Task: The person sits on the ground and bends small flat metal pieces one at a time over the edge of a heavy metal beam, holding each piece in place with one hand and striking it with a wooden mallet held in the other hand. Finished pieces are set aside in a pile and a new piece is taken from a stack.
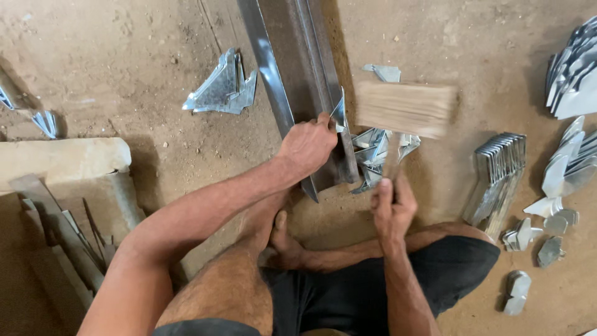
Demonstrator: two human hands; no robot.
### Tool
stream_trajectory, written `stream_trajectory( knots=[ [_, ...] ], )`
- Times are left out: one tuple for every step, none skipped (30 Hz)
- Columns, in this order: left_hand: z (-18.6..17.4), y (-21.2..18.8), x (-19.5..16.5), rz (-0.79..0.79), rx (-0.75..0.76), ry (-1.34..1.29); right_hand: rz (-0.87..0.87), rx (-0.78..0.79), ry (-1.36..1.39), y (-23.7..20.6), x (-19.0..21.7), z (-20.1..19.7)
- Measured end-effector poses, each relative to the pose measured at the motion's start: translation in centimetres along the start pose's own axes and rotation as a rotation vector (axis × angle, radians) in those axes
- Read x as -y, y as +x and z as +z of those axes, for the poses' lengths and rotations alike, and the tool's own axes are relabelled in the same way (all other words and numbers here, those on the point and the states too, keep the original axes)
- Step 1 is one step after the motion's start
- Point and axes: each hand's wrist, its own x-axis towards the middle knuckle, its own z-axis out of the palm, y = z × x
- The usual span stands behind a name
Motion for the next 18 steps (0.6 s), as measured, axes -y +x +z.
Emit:
stream_trajectory(
  knots=[
    [0.05, -0.02, 0.03, 0.008, -0.023, -0.005, 0.031, -0.035, 0.06, -0.14, -0.3, -0.13],
    [0.1, -0.12, 0.05, 0.017, -0.04, -0.015, 0.006, -0.082, 0.057, -0.33, -0.48, -0.3],
    [0.2, -0.12, 0.09, 0.007, -0.003, -0.01, -0.034, -0.129, 0.058, -0.42, -0.65, -0.42],
    [0.27, -0.17, 0.12, -0.001, 0.03, -0.003, -0.079, -0.178, 0.06, -0.53, -0.69, -0.53],
    [0.36, -0.15, 0.13, -0.01, 0.066, 0.003, -0.203, -0.123, -0.123, -0.56, -0.77, -0.6],
    [0.41, -0.18, 0.13, -0.02, 0.067, -0.003, -0.323, -0.06, -0.301, -0.57, -0.76, -0.58],
    [0.43, -0.16, 0.12, -0.025, 0.064, -0.004, -0.441, 0.003, -0.473, -0.52, -0.78, -0.56],
    [0.42, -0.17, 0.11, -0.03, 0.058, -0.004, -0.303, -0.031, -0.417, -0.41, -0.79, -0.44],
    [0.37, -0.15, 0.09, -0.02, 0.053, -0.003, -0.16, -0.053, -0.35, -0.31, -0.79, -0.39],
    [0.31, -0.18, 0.08, -0.016, 0.055, -0.007, -0.012, -0.061, -0.278, -0.19, -0.79, -0.33],
    [0.23, -0.2, 0.07, -0.014, 0.061, -0.014, -0.026, -0.087, -0.233, -0.12, -0.74, -0.34],
    [0.15, -0.28, 0.07, -0.009, 0.048, -0.019, -0.041, -0.115, -0.188, -0.07, -0.72, -0.32],
    [0.08, -0.29, 0.08, -0.001, 0.027, -0.021, -0.062, -0.148, -0.141, -0.03, -0.66, -0.36],
    [0.03, -0.36, 0.09, 0.009, 0.004, -0.021, -0.148, -0.095, -0.254, -0.08, -0.6, -0.38],
    [0.01, -0.37, 0.1, 0.001, 0.033, -0.01, -0.232, -0.041, -0.366, -0.09, -0.53, -0.43],
    [-0.01, -0.44, 0.11, -0.005, 0.06, 0.004, -0.316, 0.011, -0.478, -0.18, -0.44, -0.44],
    [0.01, -0.41, 0.11, -0.009, 0.086, 0.02, -0.247, -0.018, -0.423, -0.21, -0.38, -0.47],
    [0.04, -0.43, 0.12, 0.0, 0.073, 0.019, -0.178, -0.044, -0.367, -0.25, -0.3, -0.43]
  ],
)
